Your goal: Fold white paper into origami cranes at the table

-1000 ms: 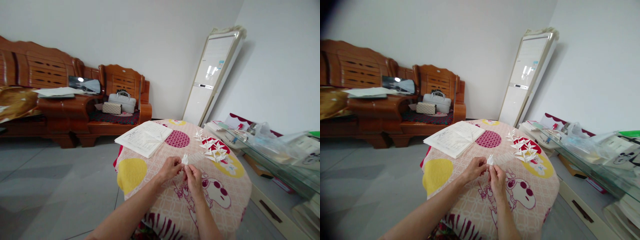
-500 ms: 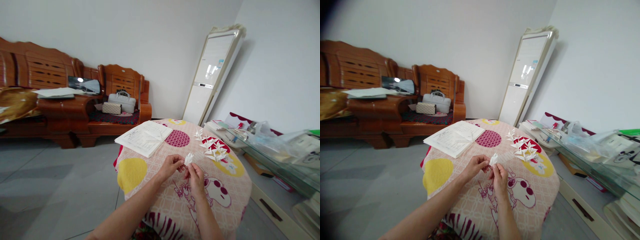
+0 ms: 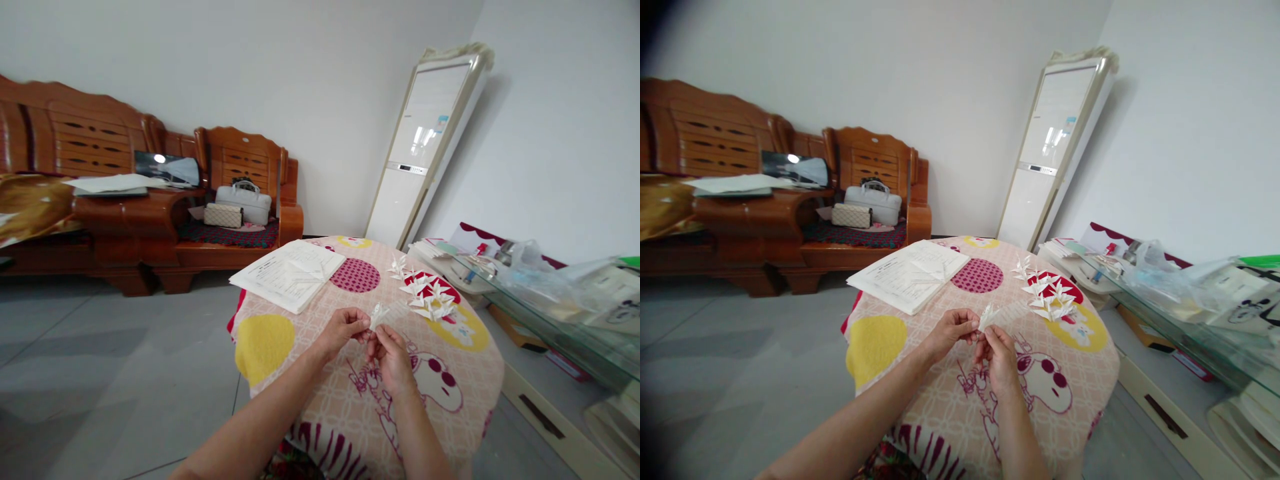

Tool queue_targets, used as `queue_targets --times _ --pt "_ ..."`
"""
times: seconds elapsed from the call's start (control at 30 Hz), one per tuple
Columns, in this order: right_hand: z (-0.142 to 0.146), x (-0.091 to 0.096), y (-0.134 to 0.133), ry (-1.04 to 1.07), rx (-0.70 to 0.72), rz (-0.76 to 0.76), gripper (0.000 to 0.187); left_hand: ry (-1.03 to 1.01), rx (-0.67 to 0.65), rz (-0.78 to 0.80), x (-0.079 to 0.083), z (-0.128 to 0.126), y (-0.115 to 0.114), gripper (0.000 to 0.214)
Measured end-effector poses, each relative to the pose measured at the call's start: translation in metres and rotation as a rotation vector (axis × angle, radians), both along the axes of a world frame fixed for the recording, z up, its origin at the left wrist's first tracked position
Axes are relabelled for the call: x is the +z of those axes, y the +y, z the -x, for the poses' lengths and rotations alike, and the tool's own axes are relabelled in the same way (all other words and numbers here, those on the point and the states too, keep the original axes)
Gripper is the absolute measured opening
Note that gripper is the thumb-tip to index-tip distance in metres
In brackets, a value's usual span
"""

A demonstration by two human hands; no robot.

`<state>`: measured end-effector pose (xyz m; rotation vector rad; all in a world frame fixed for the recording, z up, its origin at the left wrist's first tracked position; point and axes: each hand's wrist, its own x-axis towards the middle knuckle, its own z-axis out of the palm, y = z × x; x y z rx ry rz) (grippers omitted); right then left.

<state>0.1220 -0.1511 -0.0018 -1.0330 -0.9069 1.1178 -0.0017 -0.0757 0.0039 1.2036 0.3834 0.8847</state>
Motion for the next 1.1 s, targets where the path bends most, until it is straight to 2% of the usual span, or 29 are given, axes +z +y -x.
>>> queue_targets --times 0.13,0.3,0.5,0.7,0.9,1.1 --pt "0.000 0.001 0.000 0.037 0.036 0.007 0.031 -0.011 -0.002 -0.004 0.001 -0.001 -0.001 0.034" --pt "0.002 0.001 -0.001 -0.015 -0.023 -0.003 0.032 -0.008 0.151 -0.046 0.004 -0.004 -0.003 0.029" --pt "0.001 -0.004 0.001 -0.188 -0.084 -0.049 0.034 0.084 0.194 -0.137 0.005 -0.003 -0.003 0.017" --pt "-0.002 -0.010 0.003 -0.388 -0.184 -0.072 0.037 0.111 0.200 -0.149 0.008 0.000 -0.004 0.028" --pt "-0.002 -0.007 0.001 -0.649 -0.259 -0.140 0.040 0.182 0.245 -0.222 0.000 -0.002 0.001 0.018" --pt "-0.002 -0.007 0.000 -0.792 -0.291 -0.182 0.040 0.155 0.205 -0.284 -0.006 -0.003 0.005 0.010"
